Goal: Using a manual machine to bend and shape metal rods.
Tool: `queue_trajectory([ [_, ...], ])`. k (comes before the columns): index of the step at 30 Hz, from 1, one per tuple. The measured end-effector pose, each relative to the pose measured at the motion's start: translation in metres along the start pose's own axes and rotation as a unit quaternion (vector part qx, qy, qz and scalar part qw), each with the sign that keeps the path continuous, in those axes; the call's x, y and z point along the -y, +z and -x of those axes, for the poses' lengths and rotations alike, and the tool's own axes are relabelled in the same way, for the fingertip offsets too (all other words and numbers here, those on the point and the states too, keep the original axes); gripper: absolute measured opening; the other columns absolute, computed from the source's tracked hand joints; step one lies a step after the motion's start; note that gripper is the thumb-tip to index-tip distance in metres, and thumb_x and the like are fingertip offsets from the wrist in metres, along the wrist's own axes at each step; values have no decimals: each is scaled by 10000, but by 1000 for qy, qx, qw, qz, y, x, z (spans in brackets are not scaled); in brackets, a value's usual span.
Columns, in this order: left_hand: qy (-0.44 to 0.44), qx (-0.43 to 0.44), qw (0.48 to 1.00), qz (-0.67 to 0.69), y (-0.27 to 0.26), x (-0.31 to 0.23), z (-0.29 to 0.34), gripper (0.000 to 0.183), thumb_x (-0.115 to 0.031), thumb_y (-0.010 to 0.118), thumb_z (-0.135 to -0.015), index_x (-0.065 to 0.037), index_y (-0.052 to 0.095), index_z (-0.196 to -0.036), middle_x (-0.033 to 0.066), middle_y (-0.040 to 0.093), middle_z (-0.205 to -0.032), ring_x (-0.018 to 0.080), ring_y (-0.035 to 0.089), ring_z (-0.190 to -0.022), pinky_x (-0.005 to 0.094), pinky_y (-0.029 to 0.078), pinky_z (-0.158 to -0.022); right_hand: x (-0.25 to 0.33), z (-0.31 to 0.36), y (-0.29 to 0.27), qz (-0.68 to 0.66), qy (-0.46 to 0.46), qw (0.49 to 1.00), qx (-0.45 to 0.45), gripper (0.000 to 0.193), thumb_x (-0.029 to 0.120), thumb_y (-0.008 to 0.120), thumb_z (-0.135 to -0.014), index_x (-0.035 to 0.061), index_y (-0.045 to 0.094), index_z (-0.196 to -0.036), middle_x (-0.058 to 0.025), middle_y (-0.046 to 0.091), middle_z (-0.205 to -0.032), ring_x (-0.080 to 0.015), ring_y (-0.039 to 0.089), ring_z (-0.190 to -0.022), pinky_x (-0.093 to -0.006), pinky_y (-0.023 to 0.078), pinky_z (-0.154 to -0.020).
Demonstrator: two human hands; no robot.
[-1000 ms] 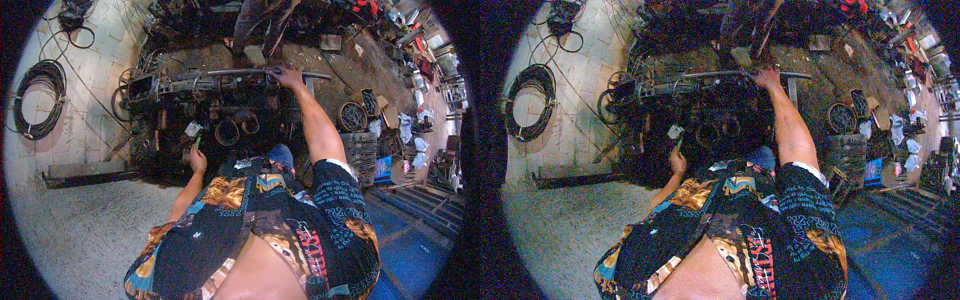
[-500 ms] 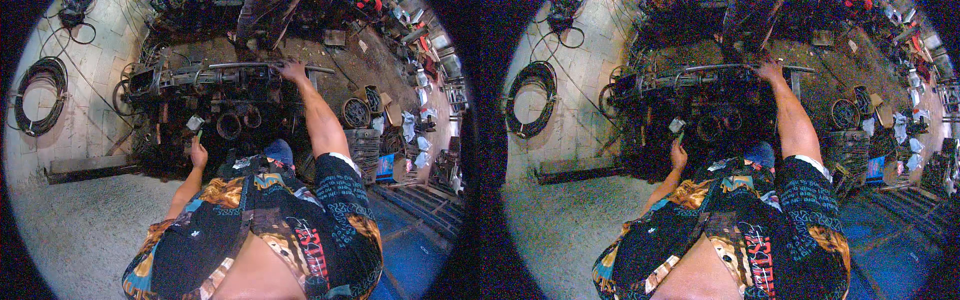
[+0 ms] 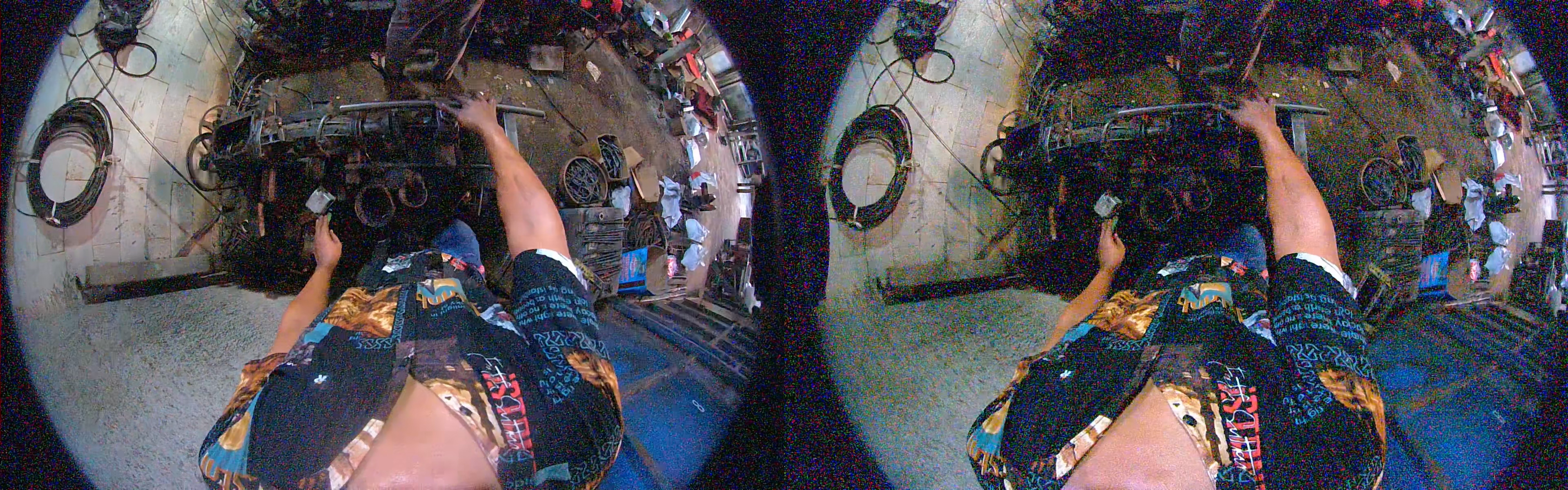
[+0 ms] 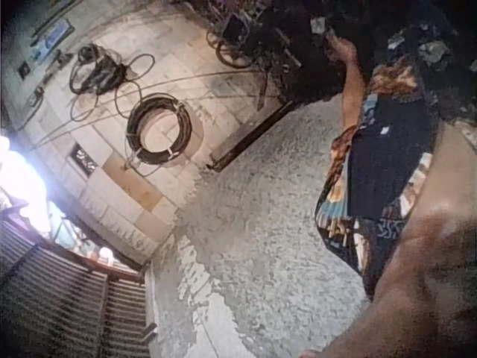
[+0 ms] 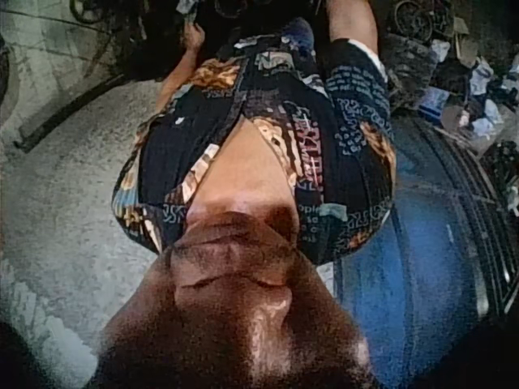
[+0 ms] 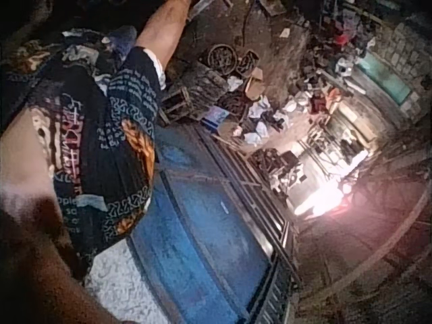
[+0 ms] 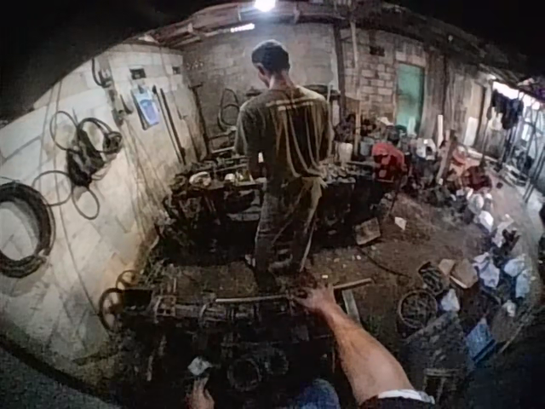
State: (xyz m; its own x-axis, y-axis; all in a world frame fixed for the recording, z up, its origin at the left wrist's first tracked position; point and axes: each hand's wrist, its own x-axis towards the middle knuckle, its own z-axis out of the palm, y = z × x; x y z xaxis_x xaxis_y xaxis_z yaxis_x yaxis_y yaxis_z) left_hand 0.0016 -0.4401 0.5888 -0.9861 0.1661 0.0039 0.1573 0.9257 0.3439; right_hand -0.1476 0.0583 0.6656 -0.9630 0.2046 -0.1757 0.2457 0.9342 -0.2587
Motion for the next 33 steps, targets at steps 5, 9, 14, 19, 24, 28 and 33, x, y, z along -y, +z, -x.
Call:
queue_trajectory([
  [5, -23, 1, 1000, -20, 4, 0, -1, 458, -102, 434, -897, -2, 405, -1343, 193, 391, -1395, 310, 313, -1339, 397, 282, -1093, -4, -2, 3, -13, 3, 1000, 19, 794, 808, 332, -753, 297, 452, -1348, -128, 512, -1321, -351, 426, -1262, -560, 176, -1087],
  [9, -33, 3, 999, -27, 6, 1, 0, 473, -116, 450, -888, 7, 400, -1343, 200, 380, -1401, 314, 287, -1352, 396, 270, -1100, -4, -4, 1, 5, 9, 1000, 13, 780, 798, 336, -760, 286, 475, -1332, -147, 527, -1298, -357, 440, -1247, -550, 184, -1088],
  [14, -22, 10, 999, -35, 0, -5, 4, 523, -112, 492, -852, 17, 385, -1347, 207, 362, -1411, 338, 269, -1356, 397, 265, -1103, 4, 5, -11, -12, -2, 1000, 22, 743, 774, 359, -774, 285, 496, -1315, -139, 536, -1291, -351, 448, -1240, -545, 204, -1082],
  [19, -27, 16, 999, -22, 0, -4, 3, 547, -113, 508, -838, -5, 378, -1358, 206, 357, -1415, 341, 259, -1361, 441, 248, -1104, 4, 8, -13, -11, -12, 1000, -1, 739, 766, 376, -777, 264, 516, -1300, -139, 514, -1316, -335, 419, -1267, -549, 227, -1073],
  [24, -10, 21, 1000, -11, -3, -8, 1, 588, -119, 519, -823, -82, 354, -1387, 220, 344, -1418, 368, 266, -1351, 493, 237, -1098, 2, 7, -13, -27, -5, 1000, -1, 770, 786, 366, -764, 243, 530, -1286, -138, 468, -1360, -335, 380, -1294, -549, 215, -1077],
  [28, -38, 13, 999, -6, 1, -2, 4, 599, -116, 512, -822, -113, 342, -1396, 250, 326, -1416, 392, 282, -1334, 459, 257, -1096, 9, 11, -20, -48, -19, 999, -8, 789, 804, 358, -751, 241, 545, -1270, -142, 484, -1344, -344, 386, -1288, -547, 202, -1081],
  [33, -30, 2, 1000, 10, -2, -9, 3, 560, -105, 491, -837, -95, 369, -1384, 251, 328, -1415, 389, 287, -1332, 420, 279, -1090, 12, 14, -21, -37, 3, 999, -6, 776, 803, 374, -747, 244, 563, -1251, -139, 530, -1298, -340, 419, -1264, -543, 210, -1073],
])
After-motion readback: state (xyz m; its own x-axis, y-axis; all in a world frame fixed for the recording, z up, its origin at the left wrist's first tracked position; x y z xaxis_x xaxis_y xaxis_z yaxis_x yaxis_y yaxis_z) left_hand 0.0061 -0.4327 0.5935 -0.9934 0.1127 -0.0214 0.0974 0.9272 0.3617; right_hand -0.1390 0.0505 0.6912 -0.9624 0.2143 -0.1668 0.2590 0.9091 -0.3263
